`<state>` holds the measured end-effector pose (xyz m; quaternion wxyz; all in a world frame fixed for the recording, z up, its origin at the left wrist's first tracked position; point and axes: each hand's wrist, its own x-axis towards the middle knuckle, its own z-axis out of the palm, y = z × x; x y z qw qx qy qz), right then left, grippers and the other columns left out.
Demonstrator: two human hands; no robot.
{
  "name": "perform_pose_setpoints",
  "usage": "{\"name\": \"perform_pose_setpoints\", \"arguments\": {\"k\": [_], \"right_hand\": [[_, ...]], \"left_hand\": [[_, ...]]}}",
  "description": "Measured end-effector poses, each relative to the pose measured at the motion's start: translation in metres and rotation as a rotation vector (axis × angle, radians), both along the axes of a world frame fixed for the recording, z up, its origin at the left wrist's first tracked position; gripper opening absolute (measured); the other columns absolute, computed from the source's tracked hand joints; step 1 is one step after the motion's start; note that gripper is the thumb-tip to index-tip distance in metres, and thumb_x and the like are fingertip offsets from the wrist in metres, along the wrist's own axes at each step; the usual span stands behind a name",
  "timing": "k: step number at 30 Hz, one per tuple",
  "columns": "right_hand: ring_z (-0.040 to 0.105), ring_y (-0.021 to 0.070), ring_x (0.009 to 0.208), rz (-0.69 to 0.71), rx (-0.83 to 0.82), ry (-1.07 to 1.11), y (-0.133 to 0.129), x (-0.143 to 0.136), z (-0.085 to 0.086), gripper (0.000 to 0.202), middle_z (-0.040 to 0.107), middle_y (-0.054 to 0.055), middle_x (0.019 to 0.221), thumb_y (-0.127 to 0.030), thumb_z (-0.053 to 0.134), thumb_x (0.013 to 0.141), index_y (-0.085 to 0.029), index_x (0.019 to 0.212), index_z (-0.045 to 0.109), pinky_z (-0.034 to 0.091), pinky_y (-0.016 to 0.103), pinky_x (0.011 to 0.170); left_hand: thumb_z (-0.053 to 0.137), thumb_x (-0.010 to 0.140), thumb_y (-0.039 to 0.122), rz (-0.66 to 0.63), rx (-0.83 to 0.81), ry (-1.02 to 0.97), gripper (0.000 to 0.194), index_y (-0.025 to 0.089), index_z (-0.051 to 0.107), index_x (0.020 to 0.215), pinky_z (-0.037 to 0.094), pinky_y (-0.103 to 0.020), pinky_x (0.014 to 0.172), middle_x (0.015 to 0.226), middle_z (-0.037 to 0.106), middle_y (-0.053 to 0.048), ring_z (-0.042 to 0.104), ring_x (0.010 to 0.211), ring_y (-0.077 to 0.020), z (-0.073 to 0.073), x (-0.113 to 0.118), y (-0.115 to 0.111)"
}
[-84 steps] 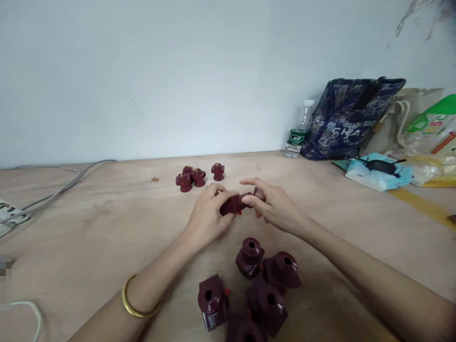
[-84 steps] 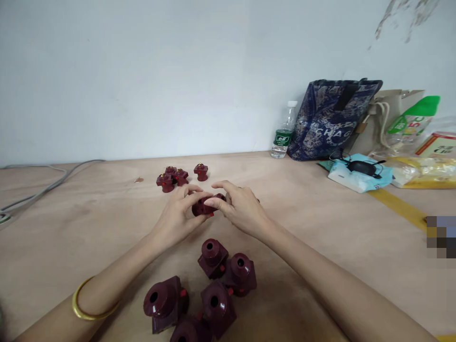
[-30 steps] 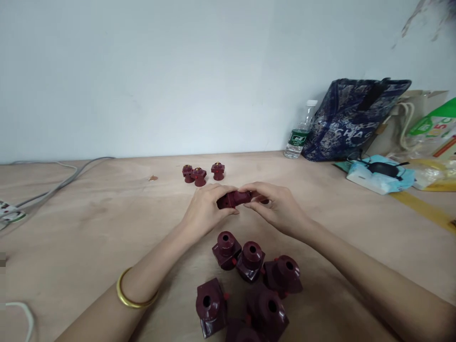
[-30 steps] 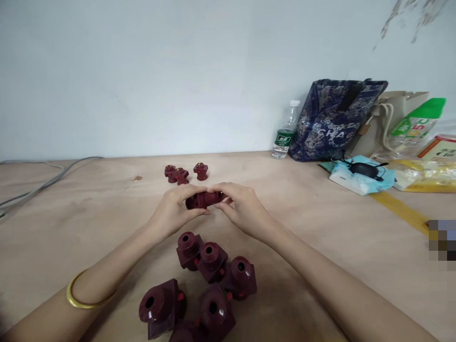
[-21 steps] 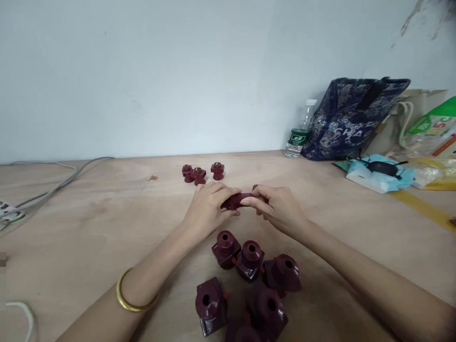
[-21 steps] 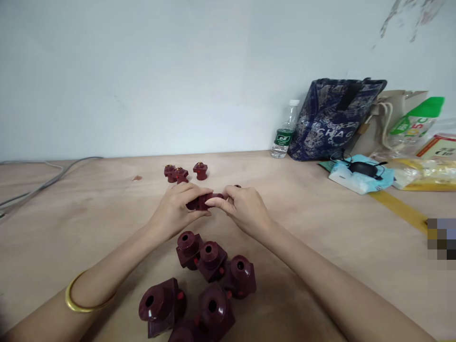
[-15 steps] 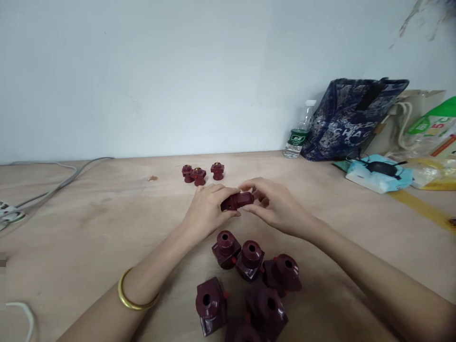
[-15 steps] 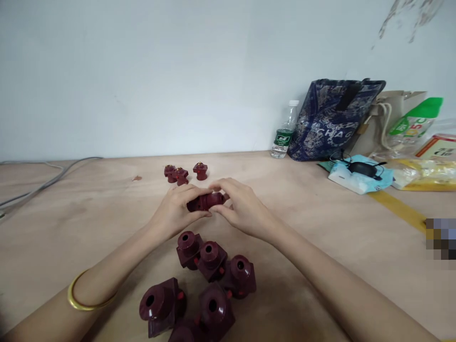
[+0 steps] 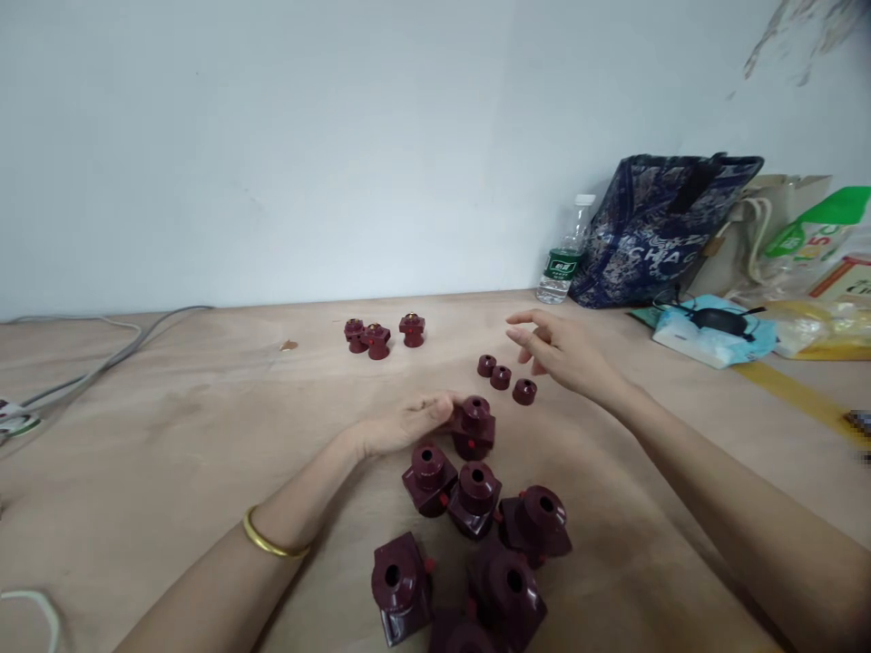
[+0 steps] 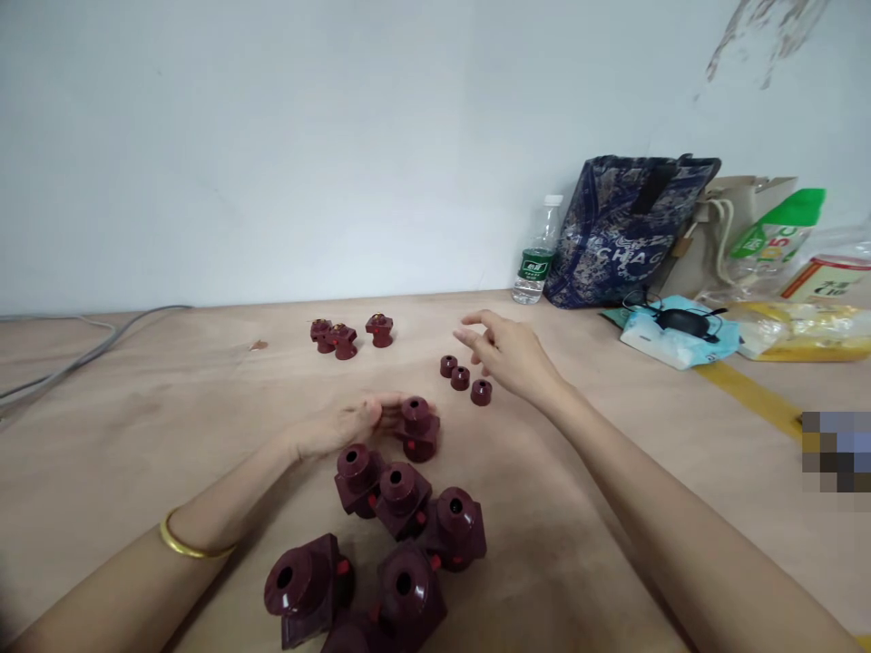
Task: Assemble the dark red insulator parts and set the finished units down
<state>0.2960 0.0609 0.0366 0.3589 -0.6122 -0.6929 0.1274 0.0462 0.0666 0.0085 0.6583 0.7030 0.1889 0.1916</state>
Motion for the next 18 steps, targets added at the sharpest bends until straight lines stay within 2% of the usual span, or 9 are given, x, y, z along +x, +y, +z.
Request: {"name": "perform_pose_setpoints", "arguments": {"k": [3, 5, 7, 9, 10, 11, 13, 15, 18], "right_hand": [[0.065, 0.0183, 0.065, -0.048, -0.002, -0.112, 0.008, 0.009, -0.013, 0.036, 0.069, 0.005, 0.073, -0.047, 0.045, 0.090, -0.018, 0.102, 0.062, 0.045, 0.028, 0.060], [0.065, 0.0203, 0.072, -0.050, -0.035, -0.190, 0.008, 0.006, -0.020, 0.037, 0.069, 0.006, 0.081, -0.052, 0.051, 0.085, -0.018, 0.096, 0.061, 0.044, 0.028, 0.061], [0.064, 0.0225, 0.078, -0.039, -0.075, -0.253, 0.005, -0.001, -0.023, 0.042, 0.069, 0.008, 0.090, -0.055, 0.061, 0.076, -0.019, 0.096, 0.057, 0.043, 0.028, 0.060], [0.063, 0.0234, 0.080, -0.016, -0.095, -0.307, 0.002, -0.007, -0.023, 0.041, 0.069, 0.009, 0.095, -0.049, 0.066, 0.073, -0.019, 0.099, 0.055, 0.043, 0.028, 0.060], [0.063, 0.0230, 0.079, -0.002, -0.098, -0.329, 0.001, -0.010, -0.023, 0.036, 0.069, 0.008, 0.094, -0.043, 0.065, 0.074, -0.019, 0.099, 0.054, 0.042, 0.028, 0.060], [0.063, 0.0221, 0.077, 0.014, -0.098, -0.341, 0.000, -0.012, -0.023, 0.030, 0.069, 0.007, 0.093, -0.037, 0.063, 0.077, -0.019, 0.099, 0.055, 0.042, 0.028, 0.060], [0.063, 0.0204, 0.076, 0.041, -0.093, -0.347, 0.000, -0.012, -0.022, 0.021, 0.070, 0.005, 0.090, -0.029, 0.058, 0.080, -0.020, 0.099, 0.057, 0.042, 0.028, 0.062], [0.063, 0.0195, 0.077, 0.069, -0.078, -0.334, 0.000, -0.010, -0.022, 0.022, 0.070, 0.004, 0.091, -0.026, 0.057, 0.080, -0.021, 0.102, 0.059, 0.043, 0.028, 0.064], [0.062, 0.0174, 0.074, 0.145, -0.001, -0.222, 0.000, -0.010, -0.019, 0.027, 0.069, 0.006, 0.095, -0.024, 0.057, 0.082, -0.020, 0.107, 0.064, 0.047, 0.030, 0.068]], "left_hand": [[0.018, 0.087, 0.068, -0.111, -0.169, 0.073, 0.071, 0.020, 0.071, 0.090, 0.053, -0.039, 0.075, 0.088, 0.071, -0.013, 0.067, 0.086, -0.0222, 0.005, 0.002, -0.005], [0.026, 0.087, 0.068, -0.022, -0.056, 0.201, 0.067, 0.018, 0.070, 0.096, 0.053, -0.037, 0.072, 0.090, 0.071, -0.013, 0.067, 0.082, -0.0224, 0.007, 0.003, 0.002], [0.048, 0.082, 0.062, 0.302, 0.298, 0.320, 0.053, 0.018, 0.067, 0.105, 0.052, -0.036, 0.071, 0.093, 0.069, -0.011, 0.065, 0.077, -0.0217, 0.007, -0.001, 0.019], [0.059, 0.078, 0.055, 0.781, 0.736, 0.425, 0.050, 0.020, 0.062, 0.114, 0.050, -0.039, 0.072, 0.096, 0.065, -0.010, 0.062, 0.079, -0.0238, 0.006, -0.012, 0.044], [0.058, 0.080, 0.051, 1.000, 0.873, 0.476, 0.050, 0.020, 0.058, 0.119, 0.049, -0.041, 0.074, 0.102, 0.061, -0.012, 0.062, 0.085, -0.0262, 0.005, -0.018, 0.057], [0.058, 0.080, 0.050, 1.138, 0.937, 0.539, 0.053, 0.021, 0.054, 0.124, 0.048, -0.043, 0.076, 0.109, 0.056, -0.014, 0.060, 0.091, -0.0291, 0.004, -0.025, 0.068], [0.060, 0.077, 0.051, 1.181, 0.944, 0.654, 0.053, 0.022, 0.055, 0.122, 0.048, -0.046, 0.076, 0.113, 0.051, -0.015, 0.059, 0.096, -0.0328, 0.000, -0.036, 0.085], [0.065, 0.073, 0.050, 1.116, 0.908, 0.656, 0.048, 0.022, 0.060, 0.112, 0.048, -0.046, 0.078, 0.113, 0.050, -0.014, 0.058, 0.098, -0.0325, -0.005, -0.043, 0.088], [0.074, 0.066, 0.043, 0.950, 0.741, 0.405, 0.042, 0.020, 0.058, 0.096, 0.050, -0.039, 0.079, 0.106, 0.057, -0.009, 0.060, 0.095, -0.0247, -0.012, -0.040, 0.072]]}}
